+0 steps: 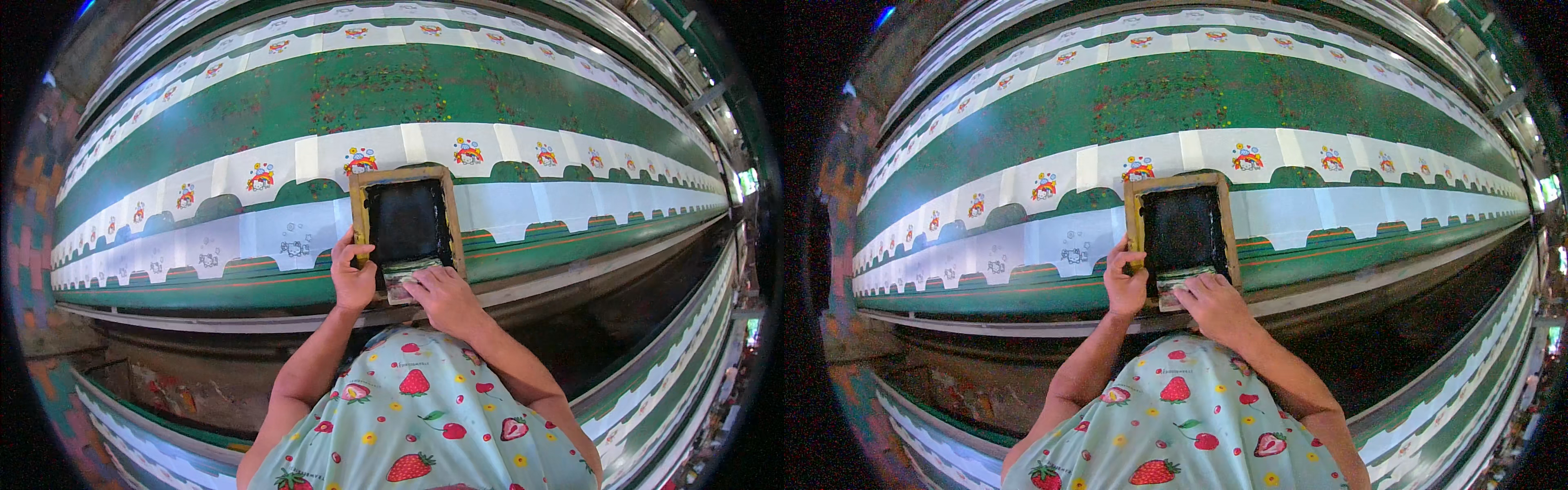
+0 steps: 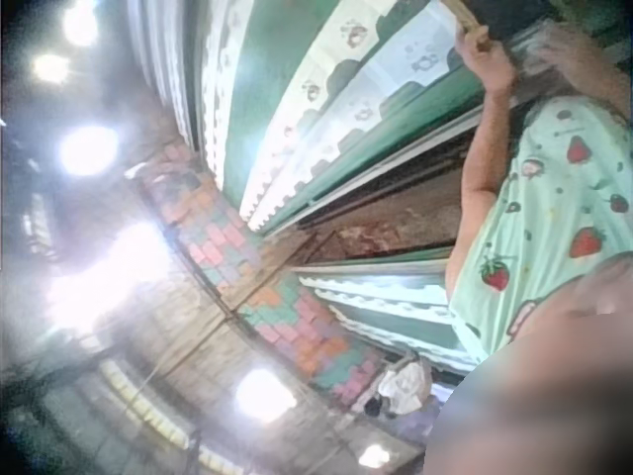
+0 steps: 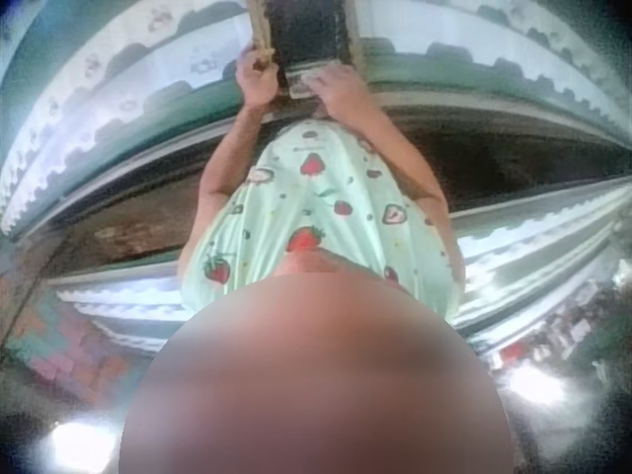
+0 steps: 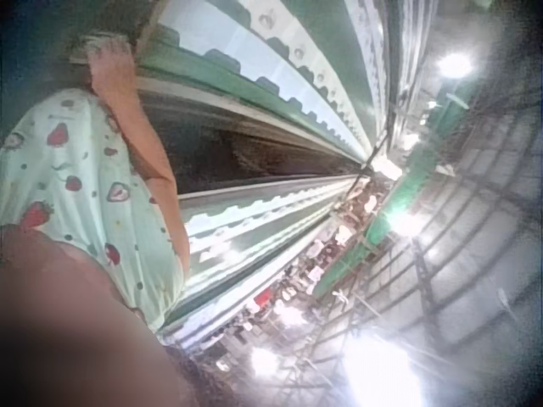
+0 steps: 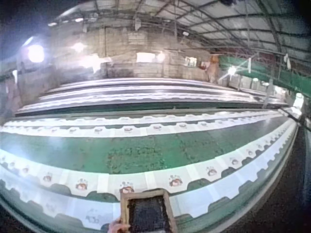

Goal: The person uses a wooden block with a black ink pad to repeatedly press and transfer a pattern onto a long strip of white fabric with green borders. The fabric moves along a green conveyor belt while the person holds the block steady and presses down with a small tool.

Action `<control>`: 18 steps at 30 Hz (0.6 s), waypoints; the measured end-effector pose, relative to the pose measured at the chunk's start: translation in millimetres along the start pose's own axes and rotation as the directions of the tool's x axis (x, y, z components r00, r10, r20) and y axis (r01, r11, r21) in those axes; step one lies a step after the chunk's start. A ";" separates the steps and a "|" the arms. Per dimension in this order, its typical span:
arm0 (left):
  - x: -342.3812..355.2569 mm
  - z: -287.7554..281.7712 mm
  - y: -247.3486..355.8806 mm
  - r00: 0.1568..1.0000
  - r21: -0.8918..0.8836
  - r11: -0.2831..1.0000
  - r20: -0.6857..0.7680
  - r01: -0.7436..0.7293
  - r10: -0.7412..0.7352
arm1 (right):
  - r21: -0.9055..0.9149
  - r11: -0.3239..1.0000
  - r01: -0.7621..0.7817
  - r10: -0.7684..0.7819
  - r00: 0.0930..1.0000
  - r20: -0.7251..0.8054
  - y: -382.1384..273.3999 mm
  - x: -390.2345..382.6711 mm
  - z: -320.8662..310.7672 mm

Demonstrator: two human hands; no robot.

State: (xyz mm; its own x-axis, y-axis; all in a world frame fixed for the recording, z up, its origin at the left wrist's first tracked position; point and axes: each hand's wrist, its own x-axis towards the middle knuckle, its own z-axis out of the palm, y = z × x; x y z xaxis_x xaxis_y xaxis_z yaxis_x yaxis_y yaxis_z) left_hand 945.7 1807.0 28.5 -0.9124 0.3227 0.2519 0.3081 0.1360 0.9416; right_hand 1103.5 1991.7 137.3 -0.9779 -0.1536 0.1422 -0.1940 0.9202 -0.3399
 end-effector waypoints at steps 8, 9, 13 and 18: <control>-1.5 -1.3 -6.4 0.999 0.004 0.999 -0.014 0.050 -0.050 | -0.024 0.997 0.068 -0.066 0.996 0.055 21.3 29.1 -16.2; -2.0 -1.5 -6.8 0.998 0.010 0.998 -0.006 0.066 -0.066 | -0.012 0.997 0.072 -0.070 0.993 0.094 25.2 33.0 -19.1; -3.4 -4.4 -7.7 0.995 -0.080 0.991 0.004 0.103 -0.103 | 0.093 0.996 0.015 -0.034 0.979 0.202 54.8 55.9 -34.8; -5.3 -11.1 -7.5 0.994 -0.177 0.979 0.008 0.105 -0.105 | 0.108 0.994 -0.007 -0.006 0.993 0.118 98.1 113.4 -32.2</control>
State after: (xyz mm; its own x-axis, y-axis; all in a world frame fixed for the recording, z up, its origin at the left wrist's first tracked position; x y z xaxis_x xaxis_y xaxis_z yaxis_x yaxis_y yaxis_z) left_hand 945.2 1793.9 22.5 -0.9373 0.3144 0.1500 0.1583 0.0007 0.9874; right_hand 976.1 2076.1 150.0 -0.9791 -0.2006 0.0331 -0.1945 0.8771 -0.4391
